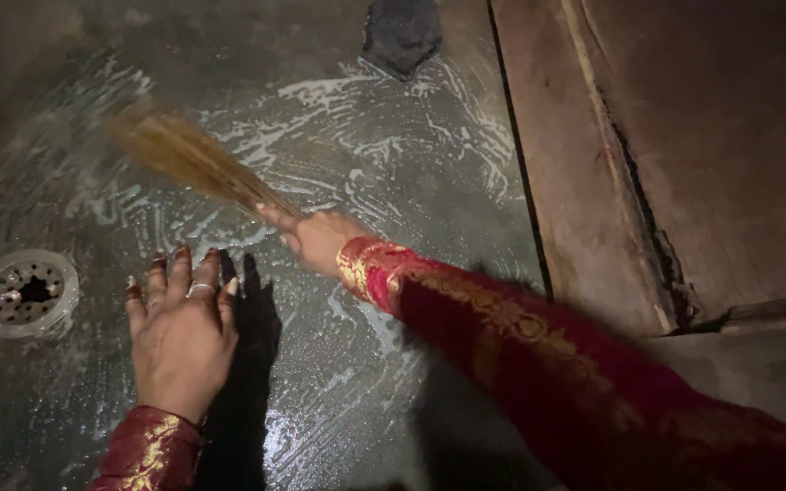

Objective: The person uses a short hand broom to scrub and sweep soapy water across a floor, focusing on a drain area and moving the broom in back-and-forth motions.

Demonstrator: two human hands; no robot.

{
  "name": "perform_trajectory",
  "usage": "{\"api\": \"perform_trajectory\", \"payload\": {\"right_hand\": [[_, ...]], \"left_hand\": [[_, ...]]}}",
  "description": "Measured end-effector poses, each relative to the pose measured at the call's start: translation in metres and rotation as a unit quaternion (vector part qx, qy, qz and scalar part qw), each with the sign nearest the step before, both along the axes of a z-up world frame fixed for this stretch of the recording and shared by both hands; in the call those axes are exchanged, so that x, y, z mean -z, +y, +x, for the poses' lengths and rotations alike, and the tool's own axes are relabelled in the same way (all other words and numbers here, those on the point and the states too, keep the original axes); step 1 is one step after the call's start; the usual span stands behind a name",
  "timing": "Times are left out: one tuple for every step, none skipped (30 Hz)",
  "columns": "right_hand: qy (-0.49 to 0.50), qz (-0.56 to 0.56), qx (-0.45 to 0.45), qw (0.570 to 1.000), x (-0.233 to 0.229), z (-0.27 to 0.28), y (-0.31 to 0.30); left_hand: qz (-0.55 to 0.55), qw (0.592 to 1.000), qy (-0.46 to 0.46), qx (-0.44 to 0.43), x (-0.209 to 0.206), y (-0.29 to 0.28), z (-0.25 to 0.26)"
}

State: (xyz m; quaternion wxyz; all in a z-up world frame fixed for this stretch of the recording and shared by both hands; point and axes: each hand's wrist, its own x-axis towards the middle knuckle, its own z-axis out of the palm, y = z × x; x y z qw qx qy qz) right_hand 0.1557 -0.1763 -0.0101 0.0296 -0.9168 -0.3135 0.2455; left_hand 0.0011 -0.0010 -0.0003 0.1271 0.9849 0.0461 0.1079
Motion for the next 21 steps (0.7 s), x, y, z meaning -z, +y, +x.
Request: {"api": "perform_trajectory", "payload": {"right_hand": [[0.009, 0.012, 0.018, 1.0, -0.004, -0.003, 0.0], [0.005, 0.005, -0.002, 1.0, -0.007, -0.007, 0.0], [0.001, -0.002, -0.023, 1.0, -0.008, -0.009, 0.0], [-0.003, -0.01, -0.043, 0.999, -0.007, -0.009, -0.002], [-0.004, -0.006, -0.025, 1.0, -0.006, -0.006, -0.003], [-0.003, 0.0, -0.008, 1.0, -0.005, -0.003, -0.003], [-0.002, 0.006, 0.01, 1.0, -0.003, -0.001, -0.002], [0.001, -0.002, -0.002, 1.0, -0.002, 0.0, 0.001], [0.004, -0.009, -0.015, 1.0, -0.002, 0.002, 0.005], [0.007, -0.017, -0.026, 0.999, -0.003, 0.003, 0.007], [0.0, -0.022, -0.036, 0.999, -0.007, 0.006, 0.007], [-0.008, -0.028, -0.046, 0.999, -0.011, 0.009, 0.009], [-0.015, -0.033, -0.056, 0.998, -0.015, 0.011, 0.01], [-0.017, -0.022, -0.033, 0.999, -0.017, 0.012, 0.011], [-0.019, -0.011, -0.01, 1.0, -0.019, 0.012, 0.012], [-0.023, 0.001, 0.013, 1.0, -0.019, 0.012, 0.014], [-0.034, -0.006, -0.019, 0.999, -0.017, 0.01, 0.015], [-0.045, -0.012, -0.05, 0.998, -0.016, 0.008, 0.017], [-0.056, -0.018, -0.081, 0.995, -0.015, 0.006, 0.017], [-0.049, -0.015, -0.068, 0.996, -0.015, 0.007, 0.016], [-0.042, -0.011, -0.054, 0.998, -0.017, 0.008, 0.015]], "left_hand": [[-0.003, 1.0, 0.0, 0.0, 0.001, 0.0, 0.0], [-0.006, 1.0, 0.0, 0.002, 0.001, 0.0, 0.0], [-0.001, 1.0, 0.002, 0.002, 0.001, 0.0, 0.0], [0.002, 1.0, 0.002, 0.001, 0.002, 0.0, 0.0], [0.004, 1.0, 0.002, 0.001, 0.002, -0.001, 0.001], [0.005, 1.0, 0.008, -0.003, 0.002, -0.001, 0.0], [0.006, 1.0, 0.014, -0.006, 0.002, -0.001, 0.0], [0.007, 1.0, 0.019, -0.009, 0.002, -0.002, 0.0], [0.007, 1.0, 0.016, -0.006, 0.002, -0.001, -0.001], [0.006, 1.0, 0.012, -0.001, 0.003, -0.001, -0.001], [0.005, 1.0, 0.009, 0.004, 0.003, -0.001, 0.0], [0.003, 1.0, 0.01, 0.004, 0.003, -0.001, 0.001], [0.0, 1.0, 0.011, 0.005, 0.003, -0.001, 0.001], [-0.002, 1.0, 0.014, 0.005, 0.002, 0.0, 0.0], [-0.003, 1.0, 0.019, 0.003, 0.002, 0.0, 0.0], [-0.005, 1.0, 0.023, 0.001, 0.002, 0.0, 0.0], [-0.007, 1.0, 0.027, -0.001, 0.002, 0.0, 0.0], [-0.01, 1.0, 0.025, 0.001, 0.001, 0.0, 0.0], [-0.013, 1.0, 0.022, 0.003, 0.001, 0.001, 0.001], [-0.018, 1.0, 0.019, 0.005, 0.001, 0.0, 0.002], [-0.017, 1.0, 0.017, 0.005, 0.002, -0.001, 0.002]]}}
